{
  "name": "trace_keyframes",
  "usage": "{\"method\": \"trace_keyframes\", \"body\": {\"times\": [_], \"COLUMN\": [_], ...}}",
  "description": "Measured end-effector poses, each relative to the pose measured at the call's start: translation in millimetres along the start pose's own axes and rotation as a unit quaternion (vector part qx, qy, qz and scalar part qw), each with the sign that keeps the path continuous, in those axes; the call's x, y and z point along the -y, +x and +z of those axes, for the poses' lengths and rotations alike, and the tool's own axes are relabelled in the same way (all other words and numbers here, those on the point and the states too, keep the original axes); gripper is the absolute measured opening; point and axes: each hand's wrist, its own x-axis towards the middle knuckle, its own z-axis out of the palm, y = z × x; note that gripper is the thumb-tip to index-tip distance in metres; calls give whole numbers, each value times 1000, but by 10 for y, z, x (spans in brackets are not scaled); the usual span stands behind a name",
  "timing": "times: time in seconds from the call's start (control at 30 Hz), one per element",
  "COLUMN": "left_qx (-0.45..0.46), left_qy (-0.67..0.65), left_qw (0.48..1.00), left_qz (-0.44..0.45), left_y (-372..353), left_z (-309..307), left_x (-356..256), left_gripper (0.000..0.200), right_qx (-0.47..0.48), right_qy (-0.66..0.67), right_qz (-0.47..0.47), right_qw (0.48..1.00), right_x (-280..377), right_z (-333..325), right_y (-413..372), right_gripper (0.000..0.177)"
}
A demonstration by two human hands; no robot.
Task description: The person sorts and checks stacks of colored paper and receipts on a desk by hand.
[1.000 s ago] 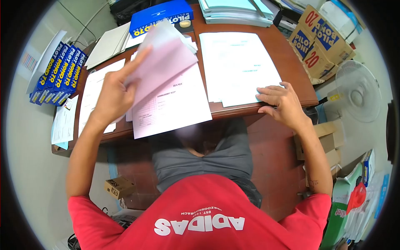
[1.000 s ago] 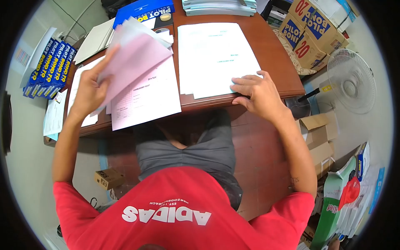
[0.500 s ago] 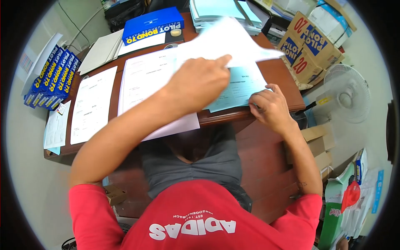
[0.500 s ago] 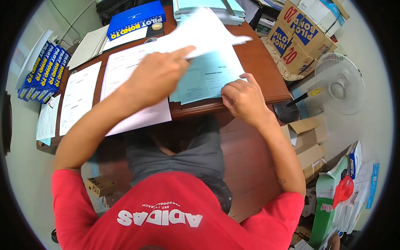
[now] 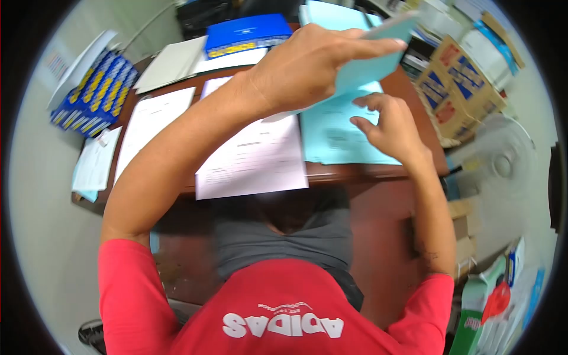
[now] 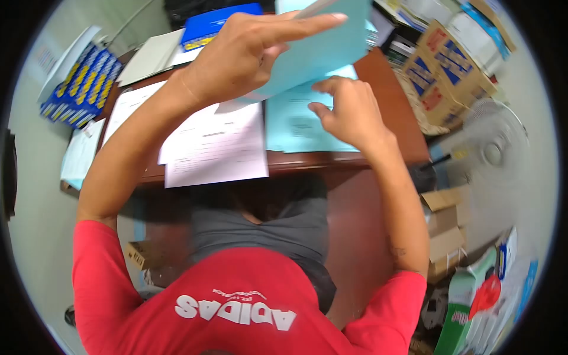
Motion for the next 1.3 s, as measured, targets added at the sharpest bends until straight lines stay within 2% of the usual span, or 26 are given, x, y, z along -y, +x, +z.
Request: {"method": "trace_keyframes", "body": {"times": [0.03,0.07,0.1,0.13,0.17,0.2,0.23,0.3,0.37,0.43,0.5,0.53,0.6,0.63,0.7,0.77,0.8,0.87,0.9,0.97,1.07,1.1,1.13,1.2,1.27,1.3], "left_qx": [17,75,81,106,134,99,114,103,108,127,161,179,195,210,224,216,230,190,153,155,196,216,235,251,268,262], "left_qy": [10,20,40,150,255,301,341,370,388,386,377,359,340,320,298,258,203,177,151,150,158,126,93,107,118,142], "left_qw": [999,997,996,983,956,944,930,922,915,908,895,895,894,887,877,883,859,882,903,906,878,842,801,819,836,838], "left_qz": [27,11,-4,24,52,94,82,37,-38,-100,-176,-195,-219,-259,-304,-328,-411,-393,-372,-363,-408,-477,-543,-505,-464,-457], "left_y": [-31,-89,-187,-320,-465,-645,-833,-1292,-1894,-2539,-3160,-3339,-3561,-3596,-3624,-3591,-3493,-3478,-3460,-3389,-3339,-3231,-3157,-3215,-3214,-3194], "left_z": [-219,-436,-649,-881,-1097,-1281,-1491,-1812,-2039,-2139,-2104,-2093,-2086,-2066,-2077,-2135,-2186,-2199,-2197,-2191,-2189,-2198,-2193,-2198,-2212,-2209], "left_x": [-27,-75,-114,-142,-156,-123,-142,-85,29,136,172,122,-6,-88,-166,-193,-243,-284,-307,-329,-290,-311,-315,-223,-175,-186], "left_gripper": [61,48,48,39,31,37,23,19,25,18,7,4,5,7,10,8,9,17,25,30,28,26,25,23,22,22], "right_qx": [-15,-55,-96,-154,-170,-147,-124,-204,-116,-105,112,116,12,18,173,161,130,63,63,80,106,102,110,114,149,147], "right_qy": [-22,-12,-2,22,11,38,62,52,162,134,148,149,144,146,73,44,123,270,269,284,292,291,291,291,293,291], "right_qz": [-33,-74,-113,-191,-184,-193,-201,-325,-283,-338,-315,-318,-375,-379,-338,-341,-311,-240,-240,-179,-139,-138,-127,-113,-113,-110], "right_qw": [999,996,989,969,968,969,970,922,938,926,931,929,916,914,922,925,934,930,931,939,940,941,942,943,938,939], "right_x": [79,170,248,385,542,679,797,1210,1882,2210,2491,2503,2561,2575,2582,2597,2594,2593,2583,2562,2562,2559,2561,2520,2484,2409], "right_z": [76,161,263,367,464,649,863,1357,1636,2152,2304,2443,2576,2554,2424,2416,2419,2421,2424,2421,2384,2397,2420,2365,2125,2020], "right_y": [186,380,595,871,1015,1153,1275,1331,1168,894,651,564,490,509,578,628,656,672,679,708,715,727,740,743,733,697], "right_gripper": [34,35,35,36,31,32,33,34,37,45,45,45,30,30,14,10,8,12,12,8,10,10,18,27,53,53]}}
